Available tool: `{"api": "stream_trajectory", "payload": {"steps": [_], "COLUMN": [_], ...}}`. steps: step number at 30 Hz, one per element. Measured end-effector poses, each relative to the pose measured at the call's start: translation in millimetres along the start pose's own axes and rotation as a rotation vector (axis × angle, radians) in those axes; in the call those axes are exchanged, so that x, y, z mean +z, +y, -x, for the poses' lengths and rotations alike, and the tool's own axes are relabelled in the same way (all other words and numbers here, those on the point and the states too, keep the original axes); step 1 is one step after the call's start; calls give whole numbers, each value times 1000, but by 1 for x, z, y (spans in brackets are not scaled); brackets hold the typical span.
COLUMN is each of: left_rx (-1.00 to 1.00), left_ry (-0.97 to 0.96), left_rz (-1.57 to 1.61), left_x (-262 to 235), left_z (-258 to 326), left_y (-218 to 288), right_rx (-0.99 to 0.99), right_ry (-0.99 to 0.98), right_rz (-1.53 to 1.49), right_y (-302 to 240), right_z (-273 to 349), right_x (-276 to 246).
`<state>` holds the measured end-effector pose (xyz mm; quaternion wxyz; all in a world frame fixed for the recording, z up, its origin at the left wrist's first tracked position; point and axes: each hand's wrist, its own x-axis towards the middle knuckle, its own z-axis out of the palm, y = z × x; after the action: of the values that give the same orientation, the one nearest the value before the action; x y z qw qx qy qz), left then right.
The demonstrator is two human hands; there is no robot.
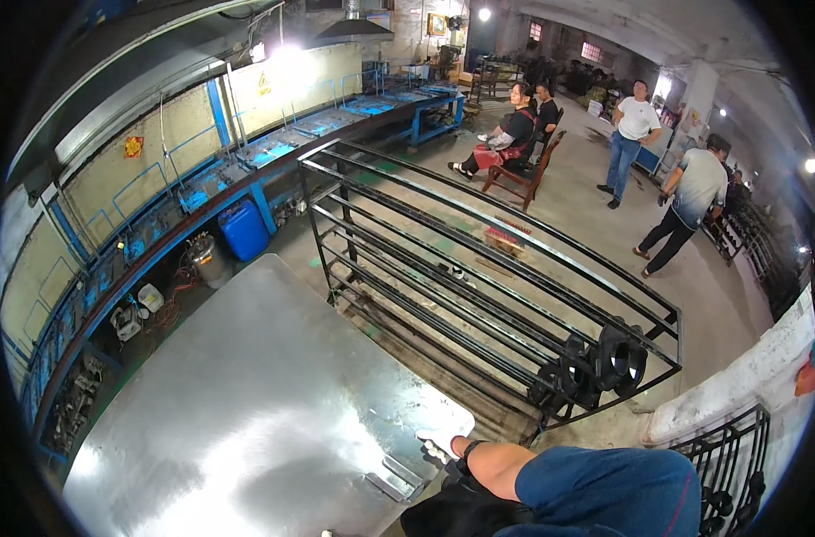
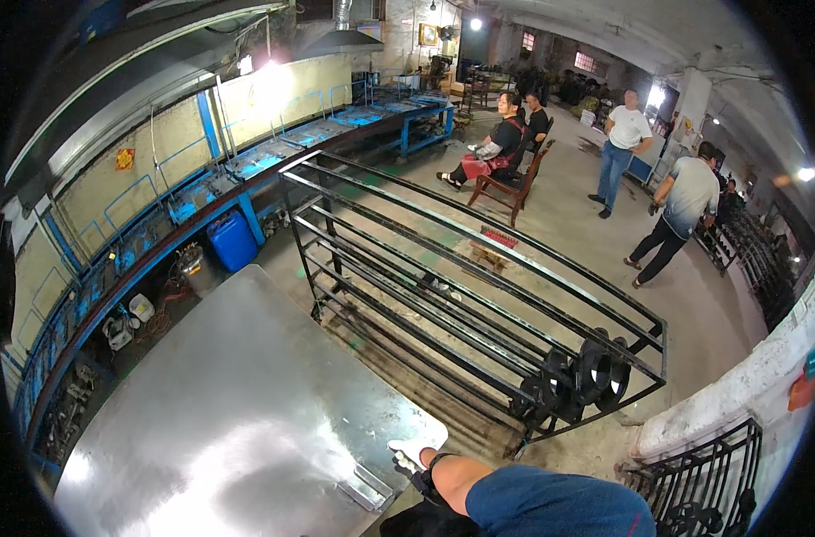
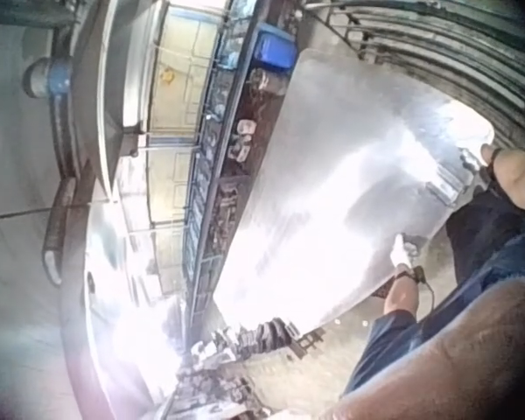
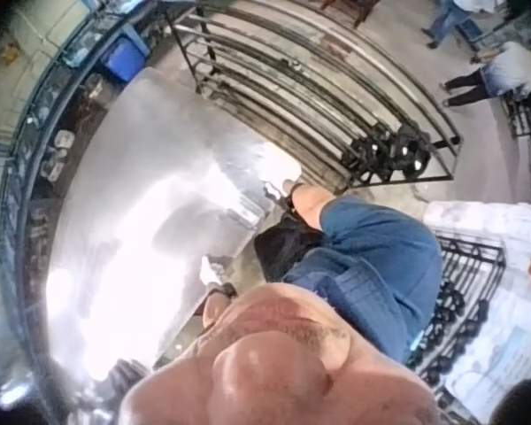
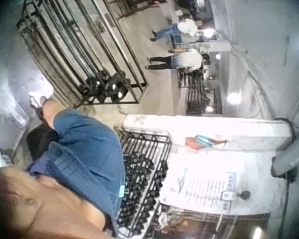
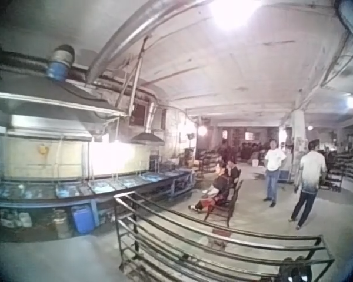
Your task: The recorder moves a rack of shoes, helps move a large metal table, and then begins to inspect and organize shoes on the table.
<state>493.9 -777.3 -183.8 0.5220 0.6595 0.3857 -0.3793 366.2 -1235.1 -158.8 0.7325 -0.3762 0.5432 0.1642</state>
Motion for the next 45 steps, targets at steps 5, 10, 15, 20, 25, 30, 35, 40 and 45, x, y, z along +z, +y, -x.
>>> {"api": "stream_trajectory", "payload": {"steps": [5, 10, 15, 20, 25, 30, 35, 40, 45], "left_rx": [-8, 67, 103, 83, -4, 48, 67, 73, 63], "left_ry": [-42, 19, 30, 11, -70, -24, -64, -64, -27], "left_rz": [-87, -77, -83, -178, -139, -285, -203, -117, -38], "left_x": [-1, 17, 15, 12, 8, 14, 25, 27, 27], "left_z": [19, 63, 62, 49, 16, 65, 74, 82, 85], "left_y": [5, 26, 23, 22, 13, 24, 23, 16, 14], "right_rx": [-8, 12, -29, -54, -7, -100, -119, -132, -139], "right_ry": [6, 26, 91, 62, -26, 115, 146, 146, 106], "right_rz": [1, 16, 8, 55, -75, 14, 9, -8, -56], "right_y": [2, -3, -7, -4, 4, -4, -10, -4, -4], "right_z": [-9, 0, 21, 17, 1, 22, 37, 34, 33], "right_x": [0, 2, 11, 4, -2, 14, 10, 11, 11]}}
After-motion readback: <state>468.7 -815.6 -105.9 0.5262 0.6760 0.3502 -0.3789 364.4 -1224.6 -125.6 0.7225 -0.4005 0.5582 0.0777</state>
